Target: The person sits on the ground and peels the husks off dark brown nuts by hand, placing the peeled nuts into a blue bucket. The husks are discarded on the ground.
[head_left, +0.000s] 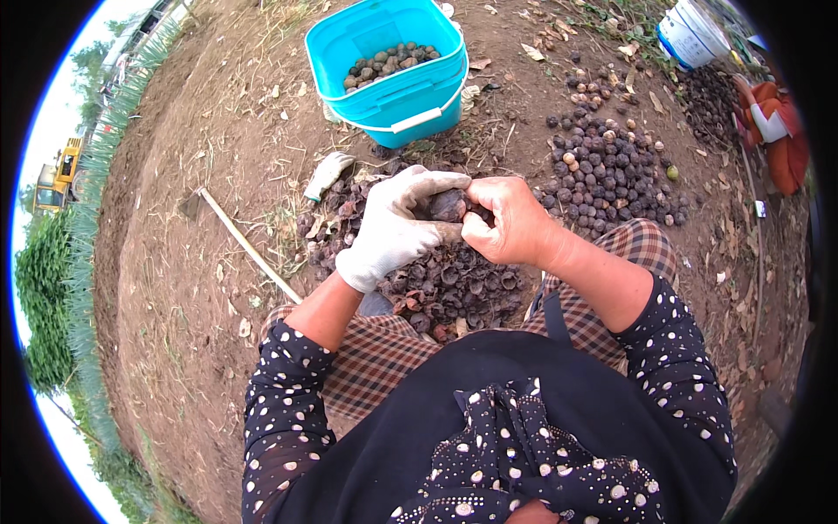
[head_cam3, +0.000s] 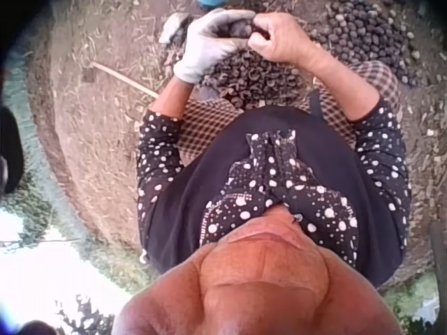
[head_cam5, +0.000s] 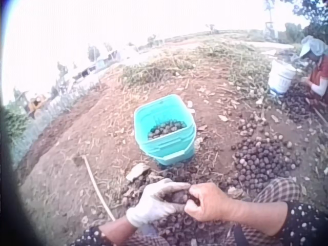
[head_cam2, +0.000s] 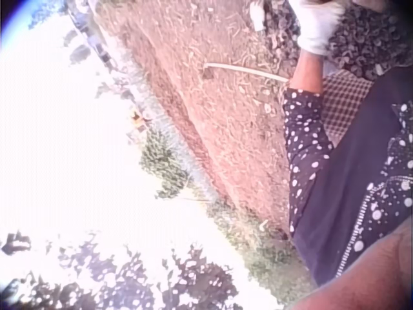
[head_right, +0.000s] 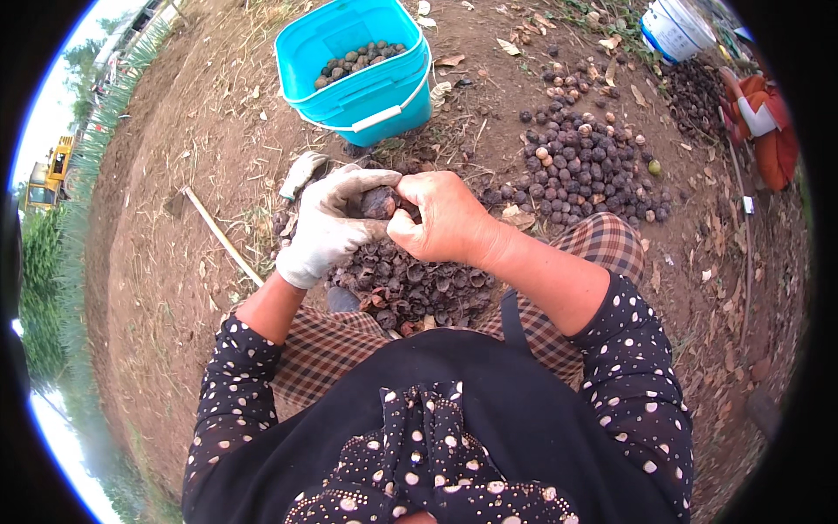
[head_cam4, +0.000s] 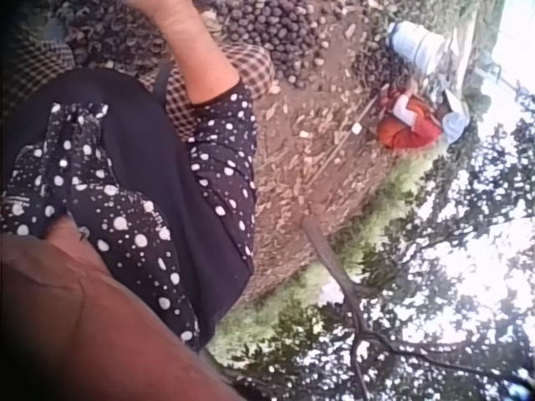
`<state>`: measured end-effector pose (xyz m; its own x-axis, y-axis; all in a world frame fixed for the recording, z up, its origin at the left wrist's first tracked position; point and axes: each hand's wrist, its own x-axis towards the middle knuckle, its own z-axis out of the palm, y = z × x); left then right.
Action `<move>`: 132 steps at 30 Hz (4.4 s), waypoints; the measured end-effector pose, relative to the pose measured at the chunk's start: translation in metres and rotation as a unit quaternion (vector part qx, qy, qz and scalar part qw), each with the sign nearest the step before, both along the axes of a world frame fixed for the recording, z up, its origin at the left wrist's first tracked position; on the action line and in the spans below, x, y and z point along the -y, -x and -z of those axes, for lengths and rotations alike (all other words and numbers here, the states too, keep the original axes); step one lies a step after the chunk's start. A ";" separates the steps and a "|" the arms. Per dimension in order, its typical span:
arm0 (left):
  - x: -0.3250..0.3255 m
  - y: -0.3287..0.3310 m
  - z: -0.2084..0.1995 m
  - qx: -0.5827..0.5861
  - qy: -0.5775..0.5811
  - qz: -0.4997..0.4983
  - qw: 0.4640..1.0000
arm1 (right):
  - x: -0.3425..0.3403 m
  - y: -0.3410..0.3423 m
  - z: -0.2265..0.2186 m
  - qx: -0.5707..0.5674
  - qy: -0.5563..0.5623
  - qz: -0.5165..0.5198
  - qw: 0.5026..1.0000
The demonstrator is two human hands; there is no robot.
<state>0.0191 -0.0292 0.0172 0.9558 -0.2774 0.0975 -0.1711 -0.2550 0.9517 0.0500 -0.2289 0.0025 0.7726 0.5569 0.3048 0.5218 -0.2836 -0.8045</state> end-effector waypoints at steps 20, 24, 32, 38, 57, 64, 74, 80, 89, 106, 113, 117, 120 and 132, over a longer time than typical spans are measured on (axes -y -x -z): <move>0.006 -0.001 -0.013 0.208 -0.194 0.007 0.959 | 0.021 -0.018 -0.013 -0.043 -0.015 -0.084 0.995; 0.004 0.000 -0.013 0.184 -0.213 0.039 0.959 | 0.022 -0.020 -0.006 0.030 0.025 -0.122 0.992; 0.000 0.003 -0.011 0.194 -0.223 0.027 0.955 | 0.008 -0.010 0.006 0.010 0.003 -0.055 0.998; 0.001 0.008 -0.013 0.157 -0.177 -0.020 0.971 | 0.005 -0.009 0.005 -0.038 -0.019 -0.033 0.999; -0.007 0.003 -0.022 -0.134 0.277 0.032 0.951 | 0.015 0.002 -0.022 -0.221 -0.241 -0.058 0.943; 0.005 0.006 -0.018 -0.140 0.226 -0.001 0.964 | 0.008 -0.001 -0.009 -0.073 -0.156 0.003 0.985; 0.017 0.007 0.008 -0.076 0.153 -0.046 0.984 | 0.001 -0.002 0.007 -0.143 -0.149 0.024 0.978; 0.016 0.008 0.009 -0.061 0.116 -0.017 0.991 | 0.001 -0.002 0.009 -0.107 -0.105 0.044 0.988; 0.005 0.003 -0.017 -0.081 0.007 0.032 0.996 | 0.010 -0.001 -0.012 -0.243 -0.158 -0.006 0.957; 0.010 0.015 -0.026 -0.043 0.142 -0.077 0.986 | 0.005 -0.017 0.019 -0.130 -0.004 0.057 0.990; -0.006 0.004 -0.025 -0.127 0.317 0.001 0.940 | 0.010 -0.018 0.002 -0.056 -0.133 0.019 0.989; -0.004 0.006 -0.022 -0.153 0.305 0.014 0.940 | 0.001 -0.003 -0.003 -0.069 -0.189 -0.014 0.979; 0.001 0.007 -0.015 -0.139 0.246 -0.016 0.959 | -0.006 0.001 0.005 -0.049 -0.180 -0.002 0.982; 0.015 0.010 -0.008 0.000 0.028 -0.073 0.997 | -0.013 0.007 0.013 0.083 -0.129 0.058 0.987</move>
